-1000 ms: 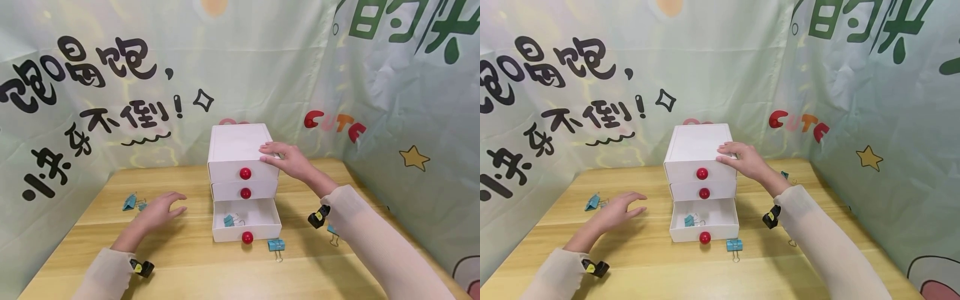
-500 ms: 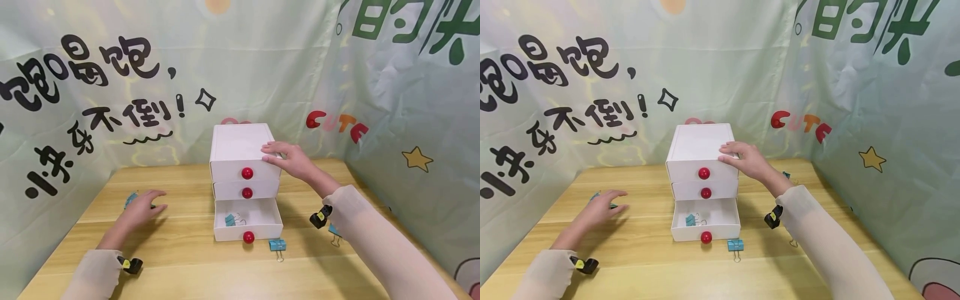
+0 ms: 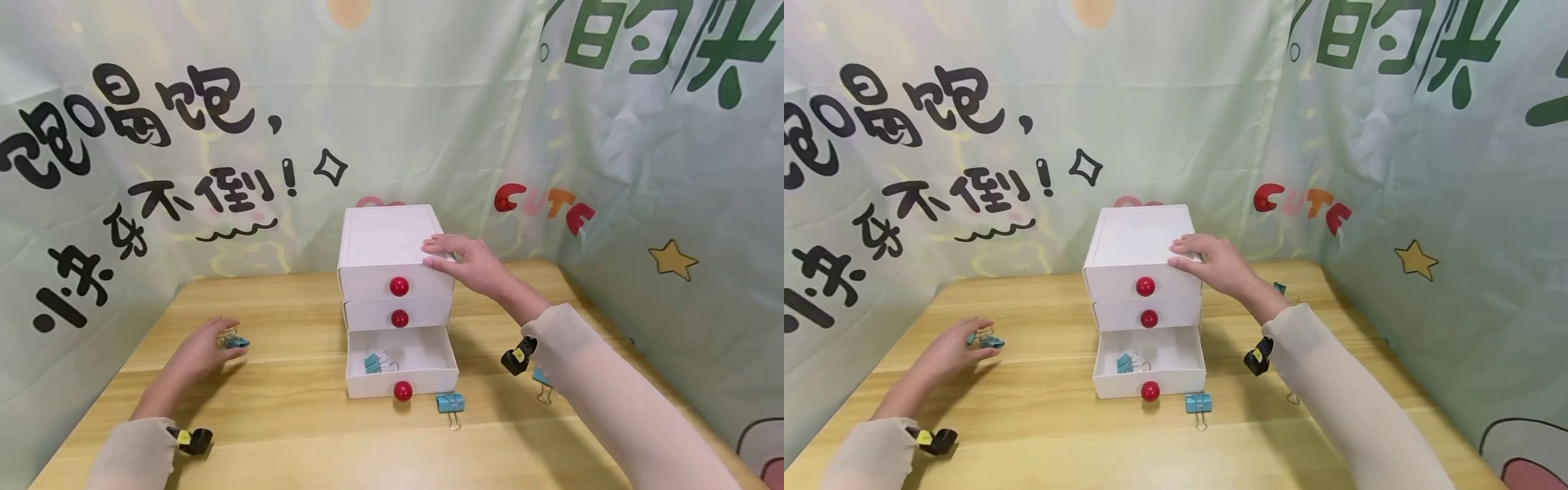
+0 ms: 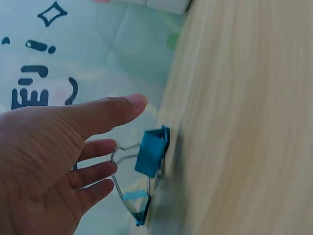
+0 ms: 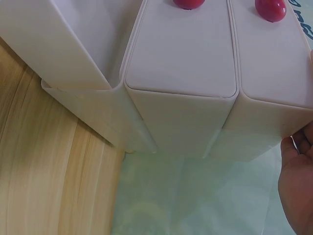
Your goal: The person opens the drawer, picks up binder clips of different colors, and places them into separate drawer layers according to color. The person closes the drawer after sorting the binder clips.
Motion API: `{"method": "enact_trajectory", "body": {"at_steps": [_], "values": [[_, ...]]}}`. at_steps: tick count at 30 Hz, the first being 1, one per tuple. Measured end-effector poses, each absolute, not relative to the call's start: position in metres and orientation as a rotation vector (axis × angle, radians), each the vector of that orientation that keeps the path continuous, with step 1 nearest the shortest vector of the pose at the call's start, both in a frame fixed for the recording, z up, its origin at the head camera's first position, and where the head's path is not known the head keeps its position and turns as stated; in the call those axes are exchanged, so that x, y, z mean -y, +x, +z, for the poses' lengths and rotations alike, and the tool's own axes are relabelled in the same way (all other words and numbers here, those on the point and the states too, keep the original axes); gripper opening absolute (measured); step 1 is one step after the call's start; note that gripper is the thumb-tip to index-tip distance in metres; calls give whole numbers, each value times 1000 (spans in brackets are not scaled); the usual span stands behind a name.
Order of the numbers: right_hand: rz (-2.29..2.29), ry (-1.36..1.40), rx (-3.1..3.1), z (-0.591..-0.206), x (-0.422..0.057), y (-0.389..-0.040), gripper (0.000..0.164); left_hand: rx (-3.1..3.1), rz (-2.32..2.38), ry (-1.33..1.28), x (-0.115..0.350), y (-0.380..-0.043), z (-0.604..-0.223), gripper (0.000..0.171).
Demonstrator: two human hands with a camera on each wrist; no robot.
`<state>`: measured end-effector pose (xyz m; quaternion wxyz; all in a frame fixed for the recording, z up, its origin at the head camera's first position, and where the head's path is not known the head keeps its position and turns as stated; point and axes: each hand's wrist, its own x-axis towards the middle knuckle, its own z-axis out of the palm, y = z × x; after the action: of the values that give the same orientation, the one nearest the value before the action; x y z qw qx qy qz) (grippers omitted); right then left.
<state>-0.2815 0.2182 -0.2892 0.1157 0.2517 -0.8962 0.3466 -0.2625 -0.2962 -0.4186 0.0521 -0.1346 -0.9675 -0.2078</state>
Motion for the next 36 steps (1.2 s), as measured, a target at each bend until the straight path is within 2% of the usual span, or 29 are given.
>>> {"method": "enact_trajectory", "body": {"at_steps": [15,36], "values": [[1032,723,2617,-290,-220,-278,48,3003,-664,-435,309,-268,-439,68],[1038,716,2621,-290,-217,-279,48,3046,-542,-276,301,-265,-435,42]]}}
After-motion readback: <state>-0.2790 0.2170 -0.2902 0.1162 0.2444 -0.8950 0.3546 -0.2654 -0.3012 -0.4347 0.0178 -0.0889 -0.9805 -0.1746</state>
